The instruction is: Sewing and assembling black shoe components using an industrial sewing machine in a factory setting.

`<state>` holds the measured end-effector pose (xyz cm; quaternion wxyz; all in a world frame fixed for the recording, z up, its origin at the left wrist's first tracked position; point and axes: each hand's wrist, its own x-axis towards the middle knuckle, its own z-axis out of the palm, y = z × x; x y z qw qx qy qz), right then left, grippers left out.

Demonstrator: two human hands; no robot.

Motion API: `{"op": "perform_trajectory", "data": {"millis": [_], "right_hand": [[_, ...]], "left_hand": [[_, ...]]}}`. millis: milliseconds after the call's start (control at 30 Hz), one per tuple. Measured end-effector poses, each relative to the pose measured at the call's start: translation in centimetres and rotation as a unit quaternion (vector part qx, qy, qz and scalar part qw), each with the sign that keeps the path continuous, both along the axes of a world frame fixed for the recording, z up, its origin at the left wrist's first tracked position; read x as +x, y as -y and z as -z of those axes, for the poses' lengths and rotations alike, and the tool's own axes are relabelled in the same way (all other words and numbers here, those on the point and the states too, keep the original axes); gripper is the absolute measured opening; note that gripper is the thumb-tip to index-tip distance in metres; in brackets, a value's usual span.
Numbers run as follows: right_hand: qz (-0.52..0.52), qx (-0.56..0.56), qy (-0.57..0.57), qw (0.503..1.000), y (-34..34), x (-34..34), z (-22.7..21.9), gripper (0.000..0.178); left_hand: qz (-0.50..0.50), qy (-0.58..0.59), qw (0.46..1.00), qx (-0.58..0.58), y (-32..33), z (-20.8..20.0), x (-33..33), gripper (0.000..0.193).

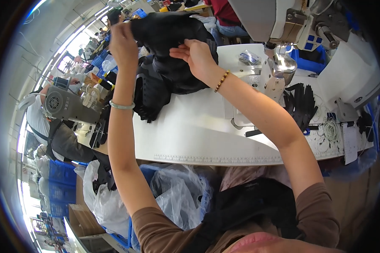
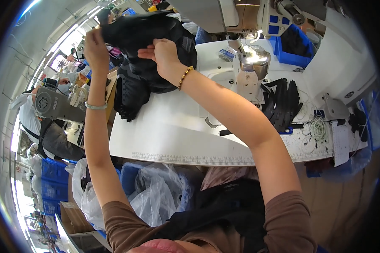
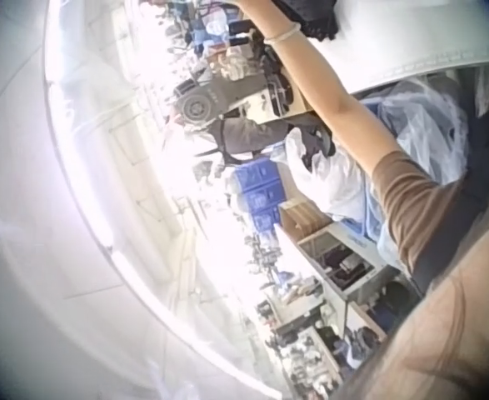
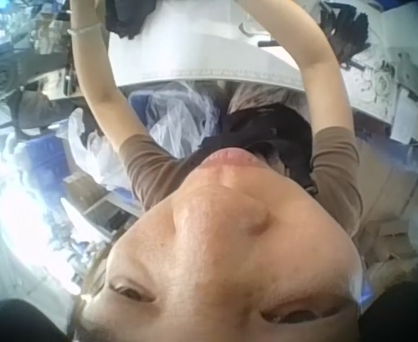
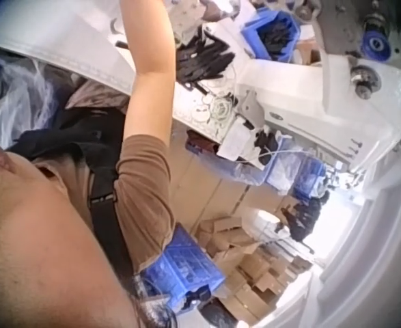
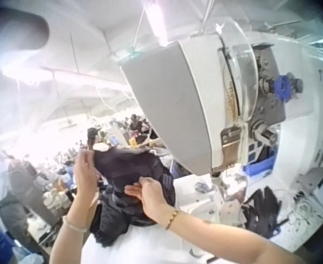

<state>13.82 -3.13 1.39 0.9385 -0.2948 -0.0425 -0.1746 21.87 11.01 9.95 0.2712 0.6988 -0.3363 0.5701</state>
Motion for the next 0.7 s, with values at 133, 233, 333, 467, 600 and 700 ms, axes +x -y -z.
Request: {"op": "perform_trajectory", "data": {"millis": [133, 233, 333, 467, 600, 700], "right_hand": [[0.006, -0.033, -0.012, 0.999, -1.3, 0.1, 0.1, 0.016], [0.005, -0.087, -0.008, 0.996, 1.9, 0.2, 1.4, 0.020], [0.013, -0.128, -0.040, 0.991, 1.2, -3.0, 0.5, 0.033], [-0.068, -0.313, -0.025, 0.947, 1.1, -11.6, 2.1, 0.056], [-0.367, -0.250, -0.041, 0.895, 3.4, -19.1, 1.1, 0.051], [-0.277, -0.226, -0.069, 0.931, 5.8, -20.5, 2.6, 0.039]], "left_hand": [[-0.100, -0.027, 0.968, -0.227, -10.1, -7.1, 3.7, 0.031], [-0.088, -0.064, 0.960, -0.259, -10.8, -8.0, -0.8, 0.023], [-0.240, 0.117, 0.960, 0.079, -13.3, -5.1, -11.5, 0.020], [0.216, -0.332, 0.887, -0.238, -7.1, 3.3, -17.5, 0.013], [0.254, -0.478, 0.818, -0.194, -1.0, 7.7, -21.0, 0.008], [0.335, -0.428, 0.830, -0.123, 3.6, 8.6, -20.6, 0.012]]}}
